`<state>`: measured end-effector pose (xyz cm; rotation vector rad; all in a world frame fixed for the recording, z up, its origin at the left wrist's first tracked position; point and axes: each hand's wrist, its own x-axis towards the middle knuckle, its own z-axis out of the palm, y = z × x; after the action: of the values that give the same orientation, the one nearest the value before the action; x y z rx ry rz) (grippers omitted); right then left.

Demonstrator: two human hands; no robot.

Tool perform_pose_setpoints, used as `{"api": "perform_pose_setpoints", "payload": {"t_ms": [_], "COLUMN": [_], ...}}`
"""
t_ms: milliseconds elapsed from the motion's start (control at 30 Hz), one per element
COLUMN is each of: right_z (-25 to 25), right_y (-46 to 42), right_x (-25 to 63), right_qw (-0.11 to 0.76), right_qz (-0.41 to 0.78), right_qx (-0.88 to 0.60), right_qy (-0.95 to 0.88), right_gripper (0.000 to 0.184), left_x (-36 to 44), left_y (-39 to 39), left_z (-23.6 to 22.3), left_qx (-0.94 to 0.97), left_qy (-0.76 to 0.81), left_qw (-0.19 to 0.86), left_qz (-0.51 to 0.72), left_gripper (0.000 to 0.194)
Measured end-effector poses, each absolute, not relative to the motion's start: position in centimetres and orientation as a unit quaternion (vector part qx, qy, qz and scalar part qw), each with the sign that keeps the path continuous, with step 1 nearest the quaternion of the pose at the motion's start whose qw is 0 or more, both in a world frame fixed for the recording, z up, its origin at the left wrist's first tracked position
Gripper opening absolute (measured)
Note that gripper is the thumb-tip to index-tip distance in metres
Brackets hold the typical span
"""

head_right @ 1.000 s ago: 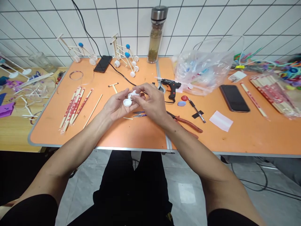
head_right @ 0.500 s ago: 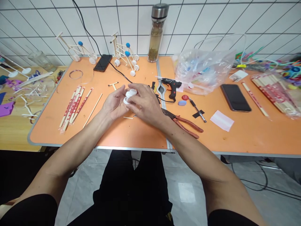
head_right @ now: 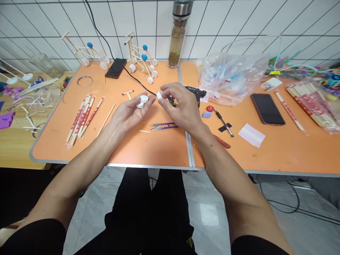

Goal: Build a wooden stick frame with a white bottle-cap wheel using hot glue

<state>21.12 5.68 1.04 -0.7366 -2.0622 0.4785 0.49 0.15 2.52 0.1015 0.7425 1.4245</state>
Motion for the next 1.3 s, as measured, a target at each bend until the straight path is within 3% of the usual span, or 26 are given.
{"api": "perform_pose_setpoints", "payload": {"t_ms": [200, 267, 467, 567, 700, 900, 1100, 1300], "right_z": [0.2, 0.0, 0.2, 0.1, 0.0, 0.8, 0.6, 1.3], "right_y": [6.9, 6.8, 6.4, 5.8, 5.2, 6.3, 6.4, 5.5], "right_x": [21.8, 21.6, 21.1, 20.4, 19.8, 21.3, 21.7, 20.6], "right_qw": [0.214, 0.190, 0.358, 0.340, 0.309, 0.363, 0.122, 0.019], "right_qz": [0.117, 0.106, 0.181, 0.183, 0.171, 0.148, 0.041, 0.004], "right_qx": [-0.358, -0.354, -0.294, -0.244, -0.245, -0.319, -0.386, -0.388], "right_qy": [-0.901, -0.909, -0.868, -0.889, -0.903, -0.863, -0.913, -0.922], "right_gripper": [0.011, 0.011, 0.031, 0.038, 0.033, 0.031, 0.040, 0.025], "left_x": [0.0, 0.0, 0.3, 0.6, 1.3, 1.1, 0.1, 0.2], "left_y": [0.3, 0.2, -0.3, -0.5, -0.7, -0.5, 0.1, -0.1], "left_z": [2.5, 2.3, 2.0, 1.7, 1.5, 2.2, 2.7, 3.1], "left_qx": [0.076, 0.091, 0.167, 0.210, 0.218, 0.165, 0.167, 0.167], "left_qy": [0.353, 0.363, 0.373, 0.365, 0.368, 0.395, 0.447, 0.457], "left_qw": [0.681, 0.687, 0.708, 0.723, 0.728, 0.711, 0.667, 0.679], "left_qz": [0.638, 0.623, 0.576, 0.548, 0.536, 0.558, 0.573, 0.550], "left_gripper": [0.032, 0.030, 0.022, 0.026, 0.031, 0.031, 0.029, 0.028]}}
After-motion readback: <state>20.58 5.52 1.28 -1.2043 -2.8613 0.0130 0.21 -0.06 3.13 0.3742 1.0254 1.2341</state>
